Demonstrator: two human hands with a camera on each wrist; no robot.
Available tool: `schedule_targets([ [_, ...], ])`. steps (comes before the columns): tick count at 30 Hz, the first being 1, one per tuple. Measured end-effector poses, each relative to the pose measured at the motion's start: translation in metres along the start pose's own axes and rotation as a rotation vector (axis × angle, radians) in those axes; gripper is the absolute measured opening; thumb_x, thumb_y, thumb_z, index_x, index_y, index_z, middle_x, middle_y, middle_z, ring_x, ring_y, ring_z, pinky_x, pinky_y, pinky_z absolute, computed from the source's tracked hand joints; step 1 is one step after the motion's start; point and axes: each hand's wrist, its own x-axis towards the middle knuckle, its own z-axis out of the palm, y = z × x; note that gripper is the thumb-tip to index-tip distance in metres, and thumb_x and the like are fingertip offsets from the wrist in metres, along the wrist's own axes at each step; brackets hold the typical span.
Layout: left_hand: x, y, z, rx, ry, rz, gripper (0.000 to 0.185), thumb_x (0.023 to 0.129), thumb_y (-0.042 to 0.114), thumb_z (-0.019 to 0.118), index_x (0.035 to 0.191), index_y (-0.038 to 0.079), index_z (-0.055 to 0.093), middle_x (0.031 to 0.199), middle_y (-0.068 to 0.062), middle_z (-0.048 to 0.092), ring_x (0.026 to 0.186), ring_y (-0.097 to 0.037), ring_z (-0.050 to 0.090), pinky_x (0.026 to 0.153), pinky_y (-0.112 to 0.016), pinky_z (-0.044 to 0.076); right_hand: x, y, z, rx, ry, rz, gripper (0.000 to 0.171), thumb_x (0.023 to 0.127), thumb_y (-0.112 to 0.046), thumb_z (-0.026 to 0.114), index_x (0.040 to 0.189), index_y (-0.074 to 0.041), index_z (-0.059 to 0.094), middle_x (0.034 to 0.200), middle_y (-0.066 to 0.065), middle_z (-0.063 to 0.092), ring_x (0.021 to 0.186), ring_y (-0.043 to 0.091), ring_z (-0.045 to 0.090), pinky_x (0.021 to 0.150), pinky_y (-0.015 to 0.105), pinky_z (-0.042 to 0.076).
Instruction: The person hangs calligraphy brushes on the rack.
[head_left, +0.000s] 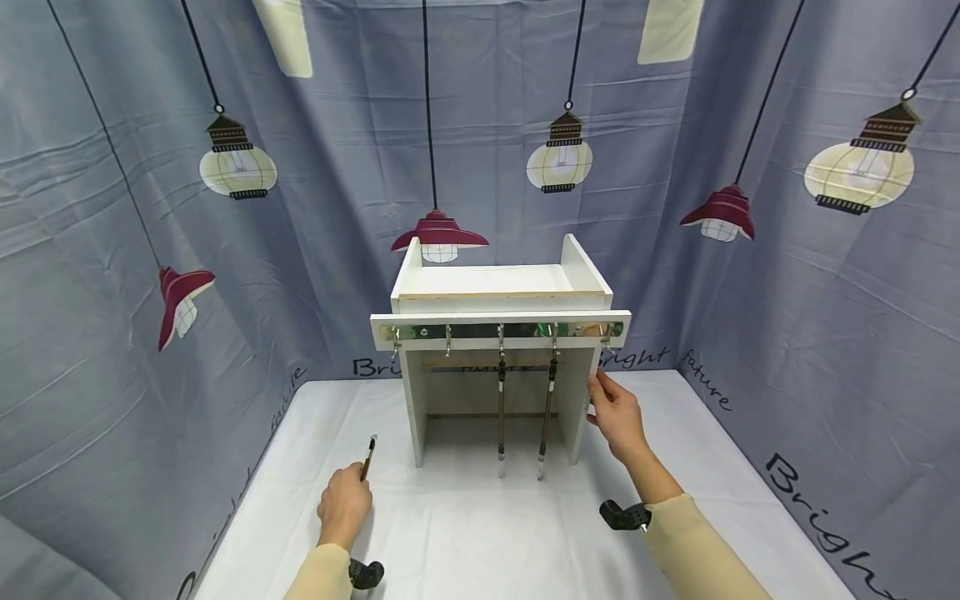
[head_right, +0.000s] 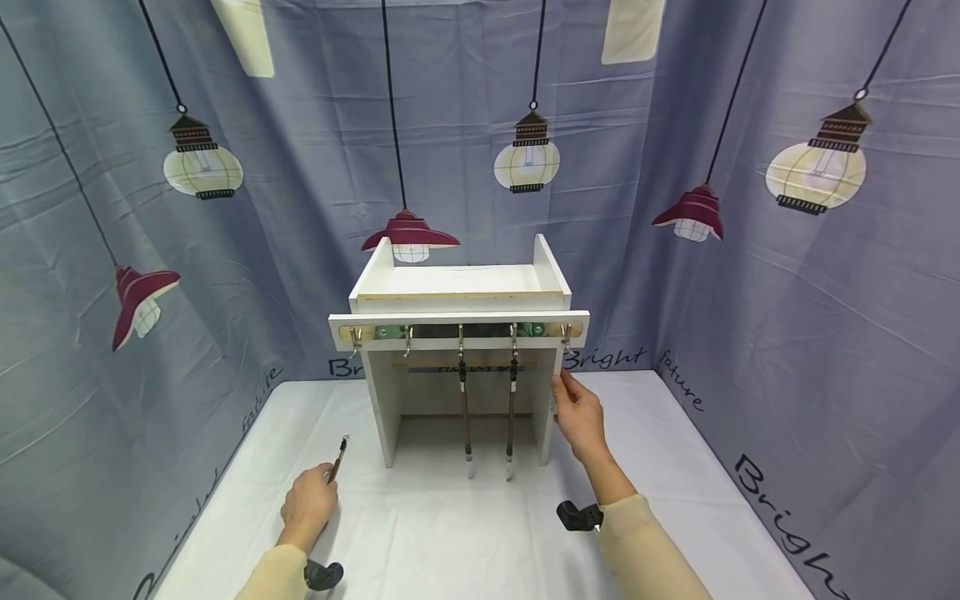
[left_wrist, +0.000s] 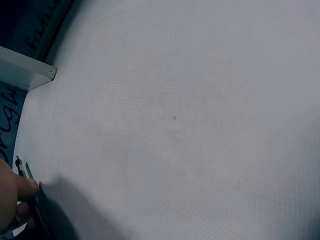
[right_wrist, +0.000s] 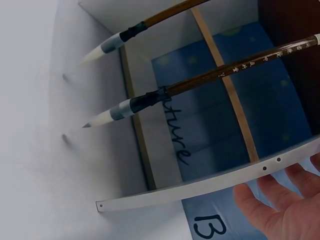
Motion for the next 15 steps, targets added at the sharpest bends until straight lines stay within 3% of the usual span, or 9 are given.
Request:
schedule_targets([
  [7, 0.0, 0.005, -0.007, -0.039, 0.081, 0.02, 0.036, 0.098, 0.01, 0.063, 0.133, 0.002, 0.066, 0.106, -0.026, 0.067, 0.082, -0.047, 0.067, 0.056, -0.056, 0.053, -0.001, -0.001, 0.0, 0.014, -0.002, 0.003, 0.069, 0.108, -0.049, 0.046, 0.163, -0.011, 0.028, 0.161, 0.024, 0.039, 0.142, 0.044, 0.049, 0.103, 0.056, 0.052],
  [15, 0.001, 0.026, -0.029, -0.119, 0.21, 0.077, 0.037, 0.098, 0.013, 0.065, 0.135, 0.006, 0.066, 0.098, -0.021, 0.067, 0.076, -0.038, 0.066, 0.052, -0.048, 0.05, -0.001, -0.002, 0.0, 0.026, 0.001, 0.013, 0.068, 0.109, -0.047, 0.047, 0.163, -0.01, 0.029, 0.161, 0.025, 0.039, 0.142, 0.044, 0.048, 0.104, 0.057, 0.051],
])
